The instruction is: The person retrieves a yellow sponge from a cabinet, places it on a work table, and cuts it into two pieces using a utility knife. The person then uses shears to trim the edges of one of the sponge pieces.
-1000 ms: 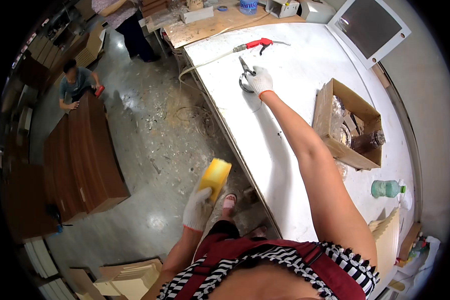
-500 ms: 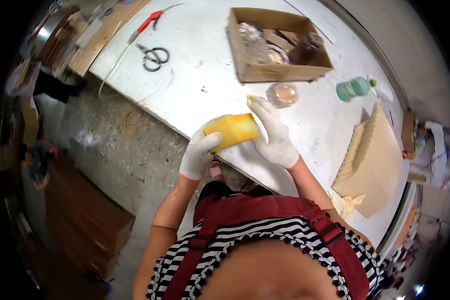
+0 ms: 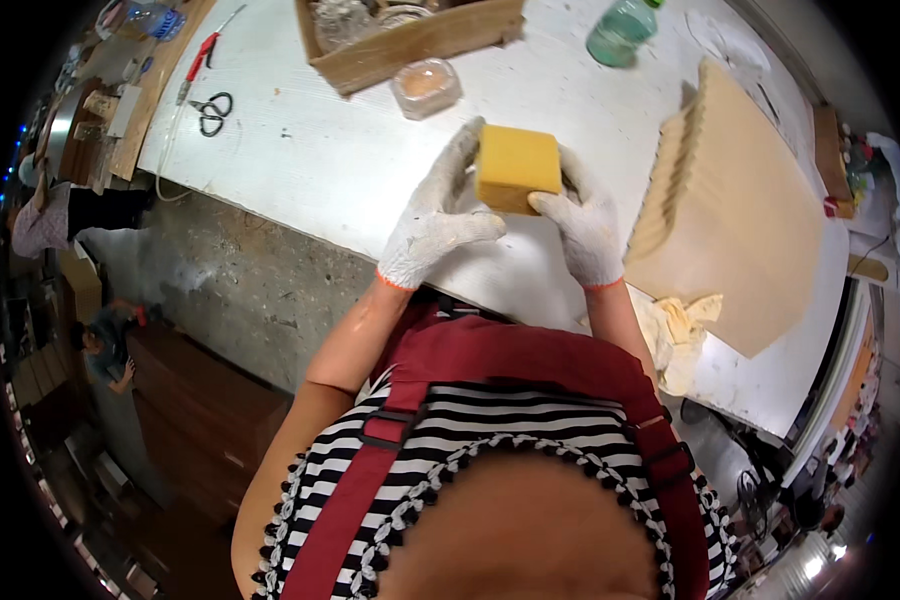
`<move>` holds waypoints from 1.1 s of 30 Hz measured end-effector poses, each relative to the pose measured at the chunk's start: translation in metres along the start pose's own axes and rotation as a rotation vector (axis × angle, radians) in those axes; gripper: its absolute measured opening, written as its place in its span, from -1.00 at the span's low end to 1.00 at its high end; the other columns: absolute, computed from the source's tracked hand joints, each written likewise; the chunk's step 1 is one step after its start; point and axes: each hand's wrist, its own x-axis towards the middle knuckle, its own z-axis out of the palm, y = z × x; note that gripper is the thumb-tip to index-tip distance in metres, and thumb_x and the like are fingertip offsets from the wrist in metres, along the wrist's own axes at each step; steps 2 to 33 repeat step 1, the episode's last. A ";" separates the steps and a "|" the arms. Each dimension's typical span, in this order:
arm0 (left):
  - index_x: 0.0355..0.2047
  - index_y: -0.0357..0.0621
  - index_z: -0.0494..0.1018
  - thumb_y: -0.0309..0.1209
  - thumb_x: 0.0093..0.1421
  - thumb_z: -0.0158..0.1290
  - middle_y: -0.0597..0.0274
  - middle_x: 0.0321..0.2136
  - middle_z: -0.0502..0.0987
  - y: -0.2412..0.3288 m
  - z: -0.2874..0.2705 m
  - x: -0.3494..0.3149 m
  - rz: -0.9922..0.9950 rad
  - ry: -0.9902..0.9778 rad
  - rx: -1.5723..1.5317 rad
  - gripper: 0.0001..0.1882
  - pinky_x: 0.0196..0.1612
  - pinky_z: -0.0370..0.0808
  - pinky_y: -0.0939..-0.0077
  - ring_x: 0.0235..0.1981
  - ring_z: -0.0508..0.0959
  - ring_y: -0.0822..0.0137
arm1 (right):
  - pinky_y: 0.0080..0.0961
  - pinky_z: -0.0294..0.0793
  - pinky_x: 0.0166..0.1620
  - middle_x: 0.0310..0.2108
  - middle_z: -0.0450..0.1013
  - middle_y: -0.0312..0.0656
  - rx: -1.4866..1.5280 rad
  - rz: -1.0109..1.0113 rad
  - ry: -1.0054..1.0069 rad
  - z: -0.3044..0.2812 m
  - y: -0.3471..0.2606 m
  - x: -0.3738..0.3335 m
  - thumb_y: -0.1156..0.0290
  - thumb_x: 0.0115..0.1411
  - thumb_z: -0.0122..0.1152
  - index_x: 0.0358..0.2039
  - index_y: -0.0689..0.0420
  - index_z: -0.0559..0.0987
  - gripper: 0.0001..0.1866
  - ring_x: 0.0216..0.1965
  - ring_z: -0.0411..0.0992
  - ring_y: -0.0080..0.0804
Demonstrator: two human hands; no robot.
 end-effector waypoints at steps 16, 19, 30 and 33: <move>0.35 -0.35 -0.10 -0.08 0.02 0.28 -0.09 0.34 0.00 -0.001 0.009 0.003 -0.010 0.005 0.100 0.09 0.40 -0.17 0.30 0.37 0.00 0.07 | -0.46 0.32 0.17 0.12 0.38 -0.10 0.042 -0.015 -0.029 -0.008 0.000 -0.002 0.34 0.06 0.33 0.21 0.08 0.37 -0.33 0.11 0.36 -0.19; 0.35 -0.35 -0.10 -0.08 0.02 0.28 -0.09 0.34 0.00 -0.001 0.009 0.003 -0.010 0.005 0.100 0.09 0.40 -0.17 0.30 0.37 0.00 0.07 | -0.46 0.32 0.17 0.12 0.38 -0.10 0.042 -0.015 -0.029 -0.008 0.000 -0.002 0.34 0.06 0.33 0.21 0.08 0.37 -0.33 0.11 0.36 -0.19; 0.35 -0.35 -0.10 -0.08 0.02 0.28 -0.09 0.34 0.00 -0.001 0.009 0.003 -0.010 0.005 0.100 0.09 0.40 -0.17 0.30 0.37 0.00 0.07 | -0.46 0.32 0.17 0.12 0.38 -0.10 0.042 -0.015 -0.029 -0.008 0.000 -0.002 0.34 0.06 0.33 0.21 0.08 0.37 -0.33 0.11 0.36 -0.19; 0.35 -0.35 -0.10 -0.08 0.02 0.28 -0.09 0.34 0.00 -0.001 0.009 0.003 -0.010 0.005 0.100 0.09 0.40 -0.17 0.30 0.37 0.00 0.07 | -0.46 0.32 0.17 0.12 0.38 -0.10 0.042 -0.015 -0.029 -0.008 0.000 -0.002 0.34 0.06 0.33 0.21 0.08 0.37 -0.33 0.11 0.36 -0.19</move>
